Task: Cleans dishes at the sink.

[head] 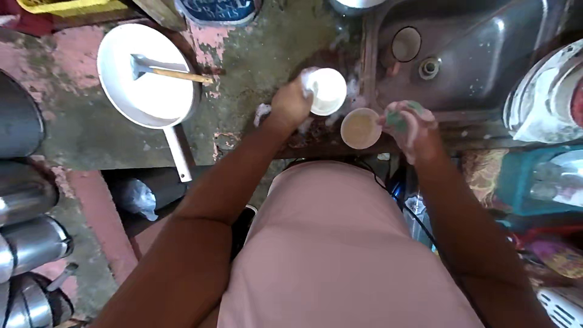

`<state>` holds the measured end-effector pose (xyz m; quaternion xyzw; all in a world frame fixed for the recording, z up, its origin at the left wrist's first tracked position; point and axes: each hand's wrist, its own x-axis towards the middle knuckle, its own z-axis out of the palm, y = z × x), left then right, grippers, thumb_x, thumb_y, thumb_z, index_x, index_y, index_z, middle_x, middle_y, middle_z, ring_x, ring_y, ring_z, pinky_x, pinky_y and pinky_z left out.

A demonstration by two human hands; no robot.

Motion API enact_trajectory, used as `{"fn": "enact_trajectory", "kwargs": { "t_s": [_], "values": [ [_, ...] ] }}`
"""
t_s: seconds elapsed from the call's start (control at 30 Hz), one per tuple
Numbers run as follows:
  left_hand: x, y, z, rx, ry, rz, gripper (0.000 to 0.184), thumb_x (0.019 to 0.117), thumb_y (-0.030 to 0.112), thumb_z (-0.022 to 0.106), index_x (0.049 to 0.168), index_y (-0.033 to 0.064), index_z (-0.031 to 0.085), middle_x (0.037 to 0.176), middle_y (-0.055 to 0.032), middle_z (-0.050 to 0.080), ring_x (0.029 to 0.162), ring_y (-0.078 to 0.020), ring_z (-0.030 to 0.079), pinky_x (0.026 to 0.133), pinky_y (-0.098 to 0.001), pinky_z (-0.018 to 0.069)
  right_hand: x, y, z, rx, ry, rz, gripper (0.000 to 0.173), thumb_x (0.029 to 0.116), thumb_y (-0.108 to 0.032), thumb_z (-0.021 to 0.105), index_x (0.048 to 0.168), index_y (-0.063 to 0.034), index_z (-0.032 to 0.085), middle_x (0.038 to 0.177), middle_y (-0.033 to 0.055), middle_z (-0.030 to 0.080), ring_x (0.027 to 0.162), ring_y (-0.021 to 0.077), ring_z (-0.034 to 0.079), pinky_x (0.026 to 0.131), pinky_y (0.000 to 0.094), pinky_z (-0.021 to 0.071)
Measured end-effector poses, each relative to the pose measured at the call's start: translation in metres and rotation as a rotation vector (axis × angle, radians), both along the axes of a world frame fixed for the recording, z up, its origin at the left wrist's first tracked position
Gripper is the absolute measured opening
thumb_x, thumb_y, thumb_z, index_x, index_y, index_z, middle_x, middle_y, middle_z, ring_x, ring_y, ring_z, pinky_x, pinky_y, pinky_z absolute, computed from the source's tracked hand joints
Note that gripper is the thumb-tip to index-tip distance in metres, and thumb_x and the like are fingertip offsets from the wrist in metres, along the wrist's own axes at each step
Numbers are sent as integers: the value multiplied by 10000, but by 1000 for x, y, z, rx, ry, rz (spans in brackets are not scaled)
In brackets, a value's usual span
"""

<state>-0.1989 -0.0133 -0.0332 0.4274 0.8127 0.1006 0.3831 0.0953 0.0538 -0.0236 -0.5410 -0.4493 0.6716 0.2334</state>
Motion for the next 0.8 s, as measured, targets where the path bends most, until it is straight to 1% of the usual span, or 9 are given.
{"fn": "enact_trajectory", "kwargs": {
  "t_s": [0.2, 0.27, 0.33, 0.37, 0.43, 0.53, 0.67, 0.77, 0.8],
  "values": [
    [-16, 11, -28, -78, 91, 171, 489, 1028, 346, 503, 1508, 258, 502, 1317, -177, 668, 1226, -400, 635, 990, -683, 485, 48, 9, 7, 145, -324, 185, 375, 1066, -400, 521, 1184, -89, 697, 957, 25, 720, 756, 115, 674, 711, 326, 596],
    [-15, 14, -32, -97, 114, 202, 480, 1033, 353, 489, 1507, 273, 499, 1310, -173, 672, 1213, -400, 642, 975, -686, 489, 64, 15, 4, 161, -388, 236, 392, 1074, -411, 508, 1213, -91, 688, 996, 52, 729, 780, 138, 703, 726, 360, 623],
    [-12, 18, -40, -112, 146, 232, 476, 1036, 370, 479, 1502, 276, 507, 1310, -171, 674, 1216, -400, 641, 976, -688, 488, 80, 22, 2, 221, -512, 305, 406, 1071, -431, 505, 1257, -117, 682, 1090, 79, 737, 915, 166, 731, 846, 415, 626],
    [-11, 19, -43, -111, 151, 246, 470, 1040, 372, 479, 1491, 246, 518, 1303, -190, 672, 1213, -413, 639, 976, -693, 485, 87, 26, 6, 237, -594, 353, 428, 1067, -453, 505, 1294, -130, 671, 1160, 109, 726, 1032, 208, 717, 942, 470, 582],
    [-8, 20, -49, -97, 129, 292, 460, 1039, 364, 497, 1455, 173, 544, 1297, -217, 662, 1209, -424, 634, 987, -691, 481, 100, 35, 10, 266, -712, 458, 451, 1066, -466, 506, 1347, -140, 642, 1231, 167, 698, 1145, 297, 679, 1012, 555, 520],
    [-2, 23, -54, -100, 122, 360, 465, 1049, 346, 512, 1434, 88, 547, 1318, -247, 641, 1236, -435, 616, 1028, -681, 465, 117, 53, 14, 235, -801, 596, 479, 1072, -455, 498, 1425, -142, 579, 1246, 228, 674, 1165, 401, 654, 986, 645, 493],
    [10, 24, -49, -123, 262, 395, 479, 1048, 375, 502, 1408, 63, 552, 1309, -289, 628, 1231, -485, 601, 1004, -716, 460, 144, 72, 9, 223, -752, 669, 443, 1073, -432, 508, 1400, -145, 592, 1208, 206, 689, 1125, 381, 673, 957, 631, 517],
    [30, 28, -30, 77, 466, 358, 647, 1016, 462, 513, 1495, 29, 473, 1503, -342, 433, 1397, -533, 405, 1138, -683, 332, 164, 82, 9, 233, -692, 688, 430, 1073, -428, 509, 1388, -150, 598, 1181, 201, 694, 1086, 379, 682, 927, 639, 521],
    [43, 34, -21, 204, 498, 331, 657, 998, 460, 529, 1486, 23, 473, 1503, -333, 425, 1396, -513, 400, 1152, -641, 323, 171, 83, 7, 253, -670, 689, 421, 1074, -427, 509, 1377, -151, 603, 1150, 195, 699, 1041, 373, 691, 891, 633, 535]
  ]
}}
